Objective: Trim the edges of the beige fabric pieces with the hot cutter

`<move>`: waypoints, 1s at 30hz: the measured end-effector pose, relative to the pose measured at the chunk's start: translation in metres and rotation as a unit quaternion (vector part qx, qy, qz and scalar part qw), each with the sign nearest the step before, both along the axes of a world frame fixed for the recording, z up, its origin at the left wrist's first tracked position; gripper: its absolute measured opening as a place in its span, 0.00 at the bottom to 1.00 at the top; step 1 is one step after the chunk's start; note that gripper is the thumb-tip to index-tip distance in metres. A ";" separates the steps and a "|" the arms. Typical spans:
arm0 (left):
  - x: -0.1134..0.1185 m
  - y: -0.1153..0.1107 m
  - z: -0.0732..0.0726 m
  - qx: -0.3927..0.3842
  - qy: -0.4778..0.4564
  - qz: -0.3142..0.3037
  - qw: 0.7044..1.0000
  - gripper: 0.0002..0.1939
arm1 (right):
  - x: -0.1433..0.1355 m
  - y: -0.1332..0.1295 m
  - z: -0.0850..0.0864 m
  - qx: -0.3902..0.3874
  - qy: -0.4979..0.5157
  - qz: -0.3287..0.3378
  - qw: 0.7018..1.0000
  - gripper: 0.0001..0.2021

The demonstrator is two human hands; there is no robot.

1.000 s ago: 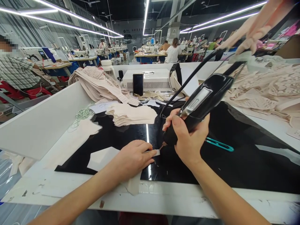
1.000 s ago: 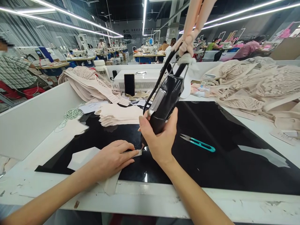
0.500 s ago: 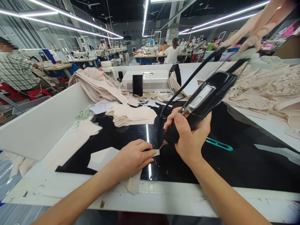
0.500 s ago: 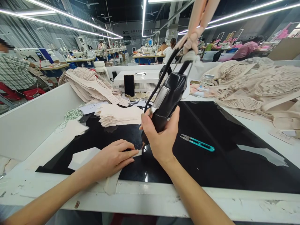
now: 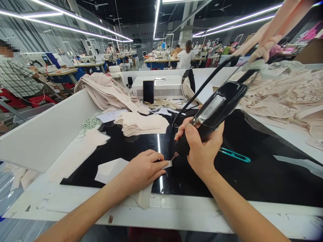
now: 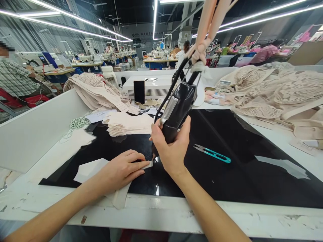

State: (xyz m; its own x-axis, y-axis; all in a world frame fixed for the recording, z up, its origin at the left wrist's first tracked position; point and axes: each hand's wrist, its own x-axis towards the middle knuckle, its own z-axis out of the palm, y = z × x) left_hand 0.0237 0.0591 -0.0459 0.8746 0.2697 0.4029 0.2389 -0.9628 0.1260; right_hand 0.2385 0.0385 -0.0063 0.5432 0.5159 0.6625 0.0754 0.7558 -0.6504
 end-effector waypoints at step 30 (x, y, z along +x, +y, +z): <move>0.000 0.001 -0.003 -0.007 0.012 0.008 1.000 0.17 | -0.002 -0.012 0.007 -0.002 0.021 0.036 0.999 0.27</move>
State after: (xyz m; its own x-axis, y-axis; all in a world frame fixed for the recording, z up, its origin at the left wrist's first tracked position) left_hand 0.0241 0.0600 -0.0490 0.8794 0.2898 0.3778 0.2576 -0.9569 0.1344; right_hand 0.2367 0.0265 0.0003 0.5328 0.5566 0.6374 -0.0063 0.7558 -0.6547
